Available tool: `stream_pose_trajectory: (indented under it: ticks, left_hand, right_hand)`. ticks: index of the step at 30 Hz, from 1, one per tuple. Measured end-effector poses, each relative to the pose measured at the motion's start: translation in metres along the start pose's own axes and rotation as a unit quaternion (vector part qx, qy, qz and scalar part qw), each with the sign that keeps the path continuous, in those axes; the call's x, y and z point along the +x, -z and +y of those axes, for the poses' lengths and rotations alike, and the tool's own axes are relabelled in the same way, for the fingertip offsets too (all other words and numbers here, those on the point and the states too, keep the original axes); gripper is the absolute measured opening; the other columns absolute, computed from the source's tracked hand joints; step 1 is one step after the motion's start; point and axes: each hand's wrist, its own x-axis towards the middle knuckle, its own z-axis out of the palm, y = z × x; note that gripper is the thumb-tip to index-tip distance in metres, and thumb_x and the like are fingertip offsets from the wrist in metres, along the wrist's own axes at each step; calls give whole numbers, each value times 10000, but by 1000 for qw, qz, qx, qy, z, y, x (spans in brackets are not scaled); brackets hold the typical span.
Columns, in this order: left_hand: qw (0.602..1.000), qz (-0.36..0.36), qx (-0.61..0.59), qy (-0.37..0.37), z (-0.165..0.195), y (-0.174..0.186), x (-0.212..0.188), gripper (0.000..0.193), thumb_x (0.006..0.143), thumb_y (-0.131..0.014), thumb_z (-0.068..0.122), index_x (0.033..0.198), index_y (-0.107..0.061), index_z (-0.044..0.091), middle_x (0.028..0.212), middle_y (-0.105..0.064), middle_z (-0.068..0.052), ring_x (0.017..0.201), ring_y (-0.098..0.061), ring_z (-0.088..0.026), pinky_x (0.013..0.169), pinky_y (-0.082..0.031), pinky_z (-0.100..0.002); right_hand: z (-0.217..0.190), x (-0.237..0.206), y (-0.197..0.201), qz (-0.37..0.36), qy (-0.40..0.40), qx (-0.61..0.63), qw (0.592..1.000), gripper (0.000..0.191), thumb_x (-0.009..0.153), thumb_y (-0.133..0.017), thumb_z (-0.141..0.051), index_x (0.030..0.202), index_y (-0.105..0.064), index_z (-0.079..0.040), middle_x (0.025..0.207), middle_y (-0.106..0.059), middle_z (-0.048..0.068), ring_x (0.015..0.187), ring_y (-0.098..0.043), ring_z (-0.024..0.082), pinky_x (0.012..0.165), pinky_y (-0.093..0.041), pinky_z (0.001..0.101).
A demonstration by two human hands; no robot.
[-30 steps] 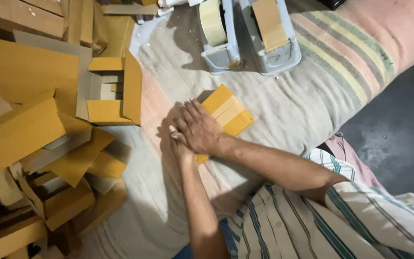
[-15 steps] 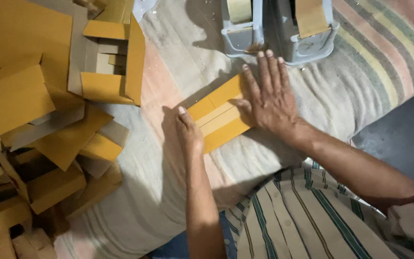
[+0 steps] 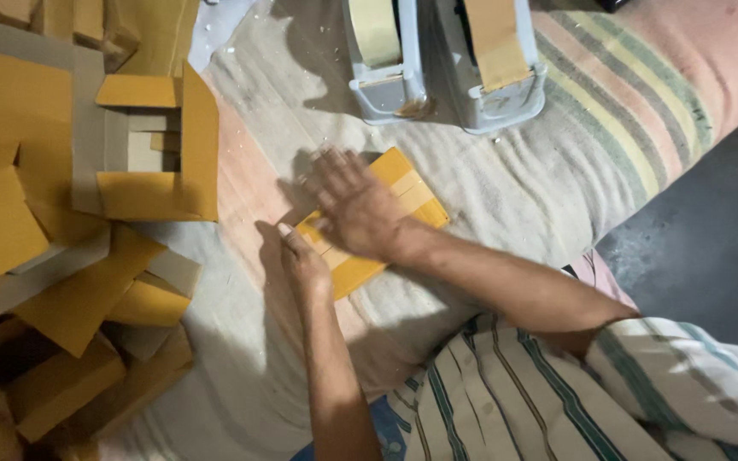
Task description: The person folds small yellow cardboard boxes, places a white foam insert and a black product box inside, closes the flaps, and seals each box with kraft tape pulled from a tabletop tape dispenser, pressing the tape down and setting finished boxes on a pile.
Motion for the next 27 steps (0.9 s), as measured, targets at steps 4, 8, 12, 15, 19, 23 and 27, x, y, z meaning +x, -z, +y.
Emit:
stream_pose_trajectory:
  ticks: [4,8,12,15,19,23,27]
  left_hand:
    - [999,8,48,10,1,-1,1,784,1039,-192,552,1467,-413,-67,1513,-386,-338,1410,-387,-464,1160,-341,-452]
    - [998,25,57,-30,4,-4,2,781,1071,-206,547,1411,-483,-99,1474,-455,-367,1384,-457,-482,1156,-388,-458]
    - [994,64,77,-36,25,-4,-14,684,1083,-267,500,1363,-554,-54,1388,-556,-341,1301,-535,-487,1115,-424,-486]
    - [949,146,221,-171,42,7,-41,535,1022,-362,411,1301,-616,33,1296,-623,-278,1196,-567,-471,994,-400,-542]
    - [904,8,277,-326,59,3,-41,409,1038,-390,319,1255,-623,62,1261,-670,-216,1178,-575,-435,1024,-386,-531]
    - [935,-17,188,-301,45,-2,-11,446,1059,-377,304,1283,-601,-9,1294,-621,-282,1230,-552,-439,1090,-388,-512]
    - [929,-22,225,-292,31,0,8,518,1102,-336,366,1285,-614,-30,1349,-589,-304,1282,-516,-456,1141,-324,-541]
  right_hand:
    - [48,-18,3,-5,-51,-12,999,687,1018,-368,-482,1580,-311,-92,1644,-233,215,1540,-98,396,1242,-21,534]
    - [75,-42,4,109,-68,17,992,699,1048,-377,-495,1582,-325,-48,1615,-224,324,1523,-117,446,1214,-38,561]
    - [69,-64,3,169,-77,4,983,688,1064,-450,-439,1589,-405,3,1634,-255,367,1549,-159,499,1256,-75,594]
    - [42,-65,-5,221,-36,-27,974,650,1001,-543,-409,1470,-522,41,1554,-351,381,1490,-251,529,1228,-123,632]
    - [17,-31,-11,209,37,2,977,460,865,-646,-270,1179,-641,67,1226,-598,291,1263,-514,475,1175,-286,589]
    - [16,5,-23,108,110,-14,988,222,879,-647,-234,920,-697,-22,954,-696,158,964,-663,344,898,-505,464]
    - [31,22,-33,78,134,-64,986,262,864,-656,-341,799,-737,-100,848,-707,112,860,-682,327,727,-525,496]
